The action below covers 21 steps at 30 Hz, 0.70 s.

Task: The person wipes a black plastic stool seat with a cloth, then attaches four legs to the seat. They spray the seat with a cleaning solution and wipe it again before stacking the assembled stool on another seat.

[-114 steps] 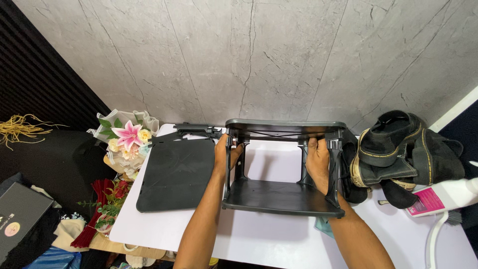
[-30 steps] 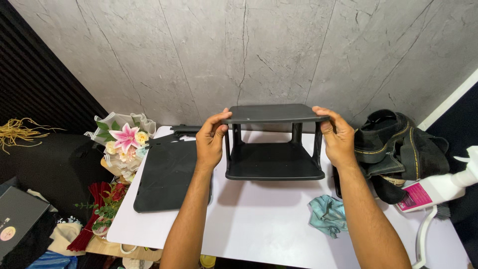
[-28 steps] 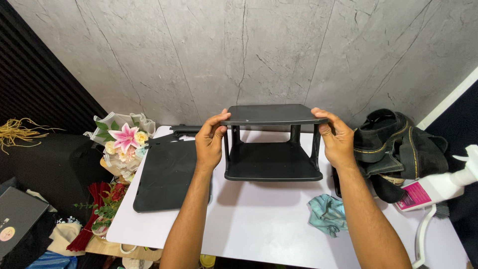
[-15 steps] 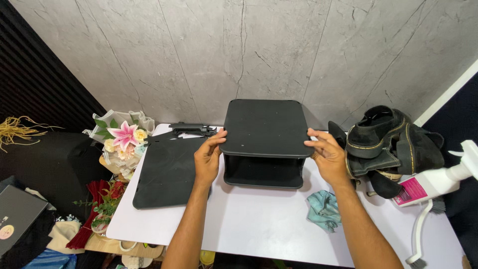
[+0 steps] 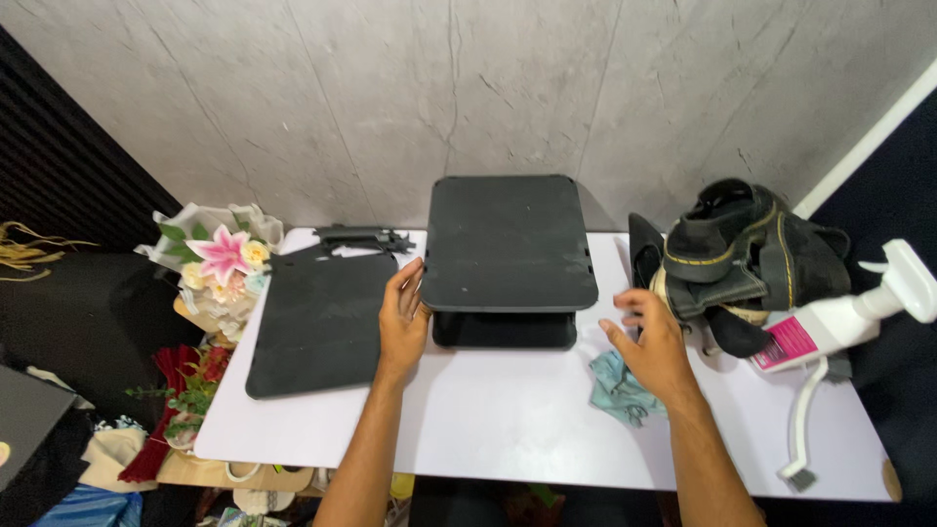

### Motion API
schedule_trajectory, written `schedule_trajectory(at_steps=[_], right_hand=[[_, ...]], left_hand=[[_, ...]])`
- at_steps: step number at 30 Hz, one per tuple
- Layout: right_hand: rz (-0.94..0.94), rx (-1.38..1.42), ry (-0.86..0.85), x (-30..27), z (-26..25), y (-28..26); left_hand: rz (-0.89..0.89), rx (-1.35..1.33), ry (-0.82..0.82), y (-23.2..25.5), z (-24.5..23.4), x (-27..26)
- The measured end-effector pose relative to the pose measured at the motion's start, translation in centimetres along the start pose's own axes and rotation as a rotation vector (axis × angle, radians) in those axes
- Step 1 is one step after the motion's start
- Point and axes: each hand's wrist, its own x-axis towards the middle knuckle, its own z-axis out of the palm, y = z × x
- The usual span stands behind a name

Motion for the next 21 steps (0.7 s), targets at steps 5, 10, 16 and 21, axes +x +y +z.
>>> schedule_trajectory(at_steps=[5, 10, 16, 21], right_hand=[[0.261, -0.478, -0.373, -2.7, -2.0, -1.1], [0.069, -0.508, -0.45, -3.4, -1.5, -1.4], [0.276, -0.435, -0.613, -2.8, -2.7, -3.9], [-0.291, -0.334, -0.253, 0.1, -5.7, -9.6]], left_hand=[[-0.155, 0.229, 0.035, -1.0, 1.5, 0.0], [-0.172, 0.236, 0.006, -1.2, 1.7, -0.1], [0.05, 0.072, 0.038, -0.2, -0.2, 1.2], [-0.186, 0.348, 0.01, 0.9, -1.3, 7.4]])
